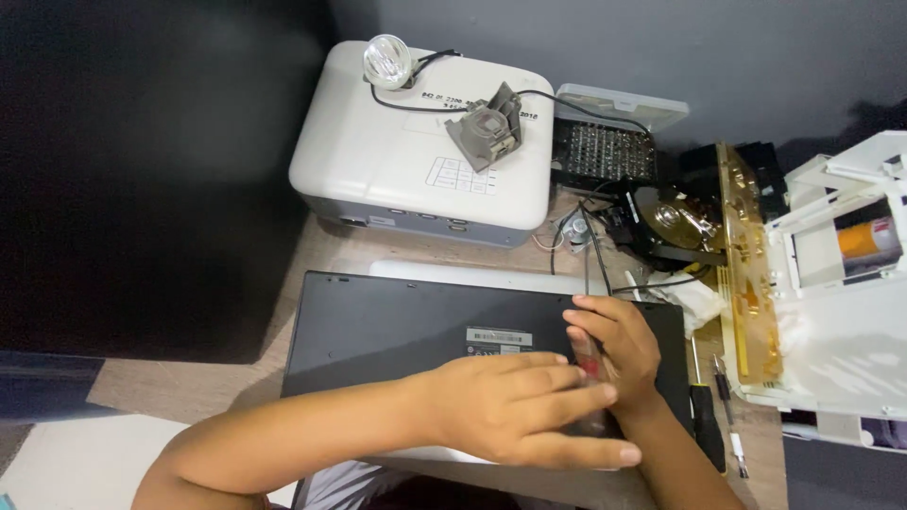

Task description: Disassembling a computer keyboard by removing multiple screws from the back panel using a manual screwdriver.

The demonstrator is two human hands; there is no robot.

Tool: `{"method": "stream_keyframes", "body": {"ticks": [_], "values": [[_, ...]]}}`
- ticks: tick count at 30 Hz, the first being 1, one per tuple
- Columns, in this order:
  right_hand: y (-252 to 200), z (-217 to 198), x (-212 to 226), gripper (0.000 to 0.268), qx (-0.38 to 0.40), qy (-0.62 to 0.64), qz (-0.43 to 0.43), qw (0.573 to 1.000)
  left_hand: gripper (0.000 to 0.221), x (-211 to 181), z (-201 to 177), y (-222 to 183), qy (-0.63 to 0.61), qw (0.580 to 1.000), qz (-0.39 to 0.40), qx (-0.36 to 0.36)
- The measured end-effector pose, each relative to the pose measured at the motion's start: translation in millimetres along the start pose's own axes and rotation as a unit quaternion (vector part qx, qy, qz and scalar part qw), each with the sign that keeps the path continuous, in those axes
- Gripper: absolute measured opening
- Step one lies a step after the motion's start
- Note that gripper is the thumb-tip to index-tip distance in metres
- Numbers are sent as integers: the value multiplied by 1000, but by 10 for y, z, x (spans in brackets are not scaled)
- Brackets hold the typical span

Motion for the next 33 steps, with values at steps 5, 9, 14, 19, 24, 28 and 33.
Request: {"method": "stream_keyframes", "body": {"ticks": [5, 9, 14, 19, 24, 28, 33], "values": [[-98, -57, -448, 32, -36, 24, 157, 987, 70, 343, 275, -231, -87, 944, -172, 268], [-143, -56, -843, 21, -113, 241, 260, 928, 69, 741, 76, -1041, -183, 850, -369, 327], [-135, -17, -1043, 45, -124, 306, 374, 867, 60, 938, -241, -1941, -147, 788, -524, 289], [-148, -56, -1136, 51, -141, 314, 378, 859, 48, 926, -370, -2018, -194, 787, -557, 182], [-154, -74, -1179, 47, -152, 299, 388, 859, 33, 930, -466, -2153, -172, 788, -588, 55], [-245, -89, -1338, 59, -163, 292, 392, 857, 32, 899, -494, -2122, -158, 815, -556, 48], [-127, -254, -1230, 77, -205, 273, 353, 871, 34, 886, -460, -2110, -166, 794, -578, 89]]}}
Point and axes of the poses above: each hand's wrist, its own y-axis towards the middle knuckle, its own z-axis out of the palm, x = y × z, the point moved 6 cm from there along y, towards the middle knuckle, and after that the axes turned 14 degrees about z, right-handed, at the moved point
